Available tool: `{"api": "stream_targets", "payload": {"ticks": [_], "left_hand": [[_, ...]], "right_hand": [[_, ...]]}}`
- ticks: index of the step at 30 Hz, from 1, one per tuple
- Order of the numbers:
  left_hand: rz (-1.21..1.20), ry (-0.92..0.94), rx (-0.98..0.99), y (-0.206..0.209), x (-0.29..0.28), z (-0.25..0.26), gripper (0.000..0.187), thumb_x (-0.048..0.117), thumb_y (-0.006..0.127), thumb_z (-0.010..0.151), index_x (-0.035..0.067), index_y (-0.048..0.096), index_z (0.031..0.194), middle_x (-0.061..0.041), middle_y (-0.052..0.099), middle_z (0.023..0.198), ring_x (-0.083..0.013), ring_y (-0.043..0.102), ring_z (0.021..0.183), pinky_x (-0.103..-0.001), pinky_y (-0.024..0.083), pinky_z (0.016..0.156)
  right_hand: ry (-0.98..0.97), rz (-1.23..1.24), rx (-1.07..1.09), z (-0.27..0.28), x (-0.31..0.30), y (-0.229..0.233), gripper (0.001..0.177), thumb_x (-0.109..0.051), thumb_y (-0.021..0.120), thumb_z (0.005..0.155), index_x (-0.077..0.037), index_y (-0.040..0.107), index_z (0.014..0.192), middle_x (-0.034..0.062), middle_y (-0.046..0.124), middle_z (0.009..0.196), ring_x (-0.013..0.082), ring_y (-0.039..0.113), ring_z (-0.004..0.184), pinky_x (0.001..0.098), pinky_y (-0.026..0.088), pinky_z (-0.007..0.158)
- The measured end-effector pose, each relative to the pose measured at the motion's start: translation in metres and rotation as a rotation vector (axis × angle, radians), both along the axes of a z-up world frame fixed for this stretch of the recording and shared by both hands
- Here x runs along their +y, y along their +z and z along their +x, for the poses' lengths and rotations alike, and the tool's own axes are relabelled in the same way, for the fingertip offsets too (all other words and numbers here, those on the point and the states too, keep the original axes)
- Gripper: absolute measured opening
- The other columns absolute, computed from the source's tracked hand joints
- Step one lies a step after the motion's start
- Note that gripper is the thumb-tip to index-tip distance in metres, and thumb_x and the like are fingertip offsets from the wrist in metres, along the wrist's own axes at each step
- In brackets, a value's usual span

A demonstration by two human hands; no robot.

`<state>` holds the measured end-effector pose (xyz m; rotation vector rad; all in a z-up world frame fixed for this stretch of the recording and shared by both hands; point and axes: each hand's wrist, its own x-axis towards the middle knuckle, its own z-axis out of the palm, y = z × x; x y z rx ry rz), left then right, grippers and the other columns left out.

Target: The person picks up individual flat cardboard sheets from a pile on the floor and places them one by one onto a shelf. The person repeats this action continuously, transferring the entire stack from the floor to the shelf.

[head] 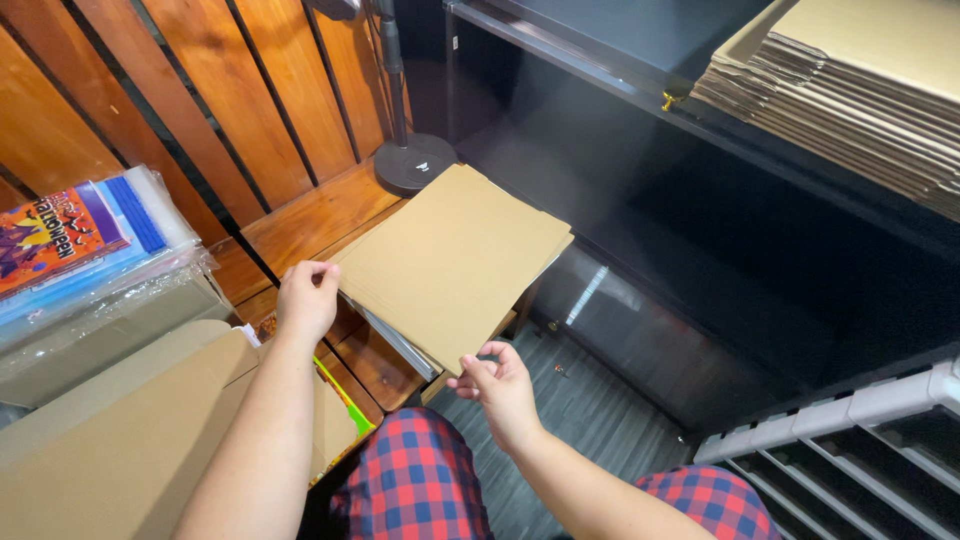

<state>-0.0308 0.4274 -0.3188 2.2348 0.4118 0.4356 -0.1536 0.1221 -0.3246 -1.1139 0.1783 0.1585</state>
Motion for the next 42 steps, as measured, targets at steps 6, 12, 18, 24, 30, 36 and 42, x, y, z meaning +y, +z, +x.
{"api": "stream_targets", "payload": {"ticks": [6, 12, 18, 24, 30, 36, 42], "left_hand": [[0.025, 0.079, 0.205, 0.022, -0.006, -0.008, 0.043, 0.049, 0.056, 0.103, 0.01, 0.066, 0.088, -0.009, 0.072, 0.094, -0.034, 0.064, 0.094, -0.046, 0.047, 0.083], [0.032, 0.058, 0.163, 0.036, -0.015, -0.023, 0.05, 0.049, 0.061, 0.103, 0.015, 0.073, 0.068, -0.004, 0.067, 0.07, -0.0304, 0.07, 0.086, -0.038, 0.05, 0.077], [0.073, -0.002, 0.253, 0.075, -0.035, -0.05, 0.045, 0.049, 0.065, 0.095, 0.018, 0.076, 0.064, -0.01, 0.071, 0.068, -0.0348, 0.071, 0.086, -0.039, 0.053, 0.077], [0.048, -0.13, 0.302, 0.079, -0.04, -0.052, 0.043, 0.046, 0.066, 0.093, 0.017, 0.078, 0.064, -0.011, 0.075, 0.073, -0.0365, 0.071, 0.093, -0.039, 0.053, 0.082], [-0.003, -0.229, 0.369, 0.089, -0.045, -0.055, 0.04, 0.047, 0.073, 0.085, 0.015, 0.079, 0.062, -0.012, 0.075, 0.069, -0.0338, 0.072, 0.084, -0.037, 0.053, 0.08], [-0.184, -0.322, 0.409, 0.063, -0.036, -0.04, 0.04, 0.039, 0.08, 0.081, 0.003, 0.074, 0.065, -0.011, 0.073, 0.059, -0.0216, 0.071, 0.067, -0.029, 0.049, 0.071], [-0.253, -0.328, 0.418, 0.06, -0.035, -0.04, 0.039, 0.037, 0.084, 0.082, 0.003, 0.075, 0.064, -0.011, 0.074, 0.061, -0.0182, 0.072, 0.058, -0.025, 0.051, 0.062]], "right_hand": [[-0.062, -0.046, 0.063, 0.004, -0.01, 0.015, 0.017, -0.01, 0.066, 0.099, -0.01, 0.051, 0.108, 0.01, 0.065, 0.077, 0.0291, 0.076, 0.072, 0.033, 0.059, 0.062], [-0.13, -0.01, 0.03, 0.03, -0.033, -0.022, 0.022, -0.01, 0.058, 0.103, -0.005, 0.05, 0.124, 0.0183, 0.074, 0.092, 0.0265, 0.077, 0.067, 0.0279, 0.065, 0.058], [-0.207, -0.033, 0.017, 0.037, -0.043, -0.003, 0.022, -0.01, 0.059, 0.104, -0.003, 0.054, 0.124, 0.0201, 0.074, 0.091, 0.0259, 0.075, 0.061, 0.0278, 0.063, 0.052], [-0.266, -0.058, 0.005, 0.053, -0.054, -0.006, 0.021, -0.013, 0.06, 0.104, -0.003, 0.057, 0.122, 0.0168, 0.073, 0.089, 0.0221, 0.073, 0.057, 0.025, 0.062, 0.049], [-0.282, -0.091, -0.017, 0.068, -0.068, -0.016, 0.021, -0.013, 0.062, 0.103, -0.001, 0.059, 0.121, 0.0174, 0.074, 0.088, 0.0228, 0.073, 0.055, 0.0257, 0.062, 0.048], [-0.271, -0.11, -0.041, 0.068, -0.072, -0.007, 0.022, -0.012, 0.064, 0.103, 0.0, 0.059, 0.12, 0.0177, 0.073, 0.086, 0.0236, 0.073, 0.055, 0.0266, 0.062, 0.048], [-0.235, -0.175, -0.051, 0.065, -0.075, 0.0, 0.024, -0.013, 0.064, 0.103, 0.001, 0.06, 0.122, 0.0165, 0.072, 0.085, 0.0232, 0.072, 0.053, 0.0292, 0.063, 0.047]]}}
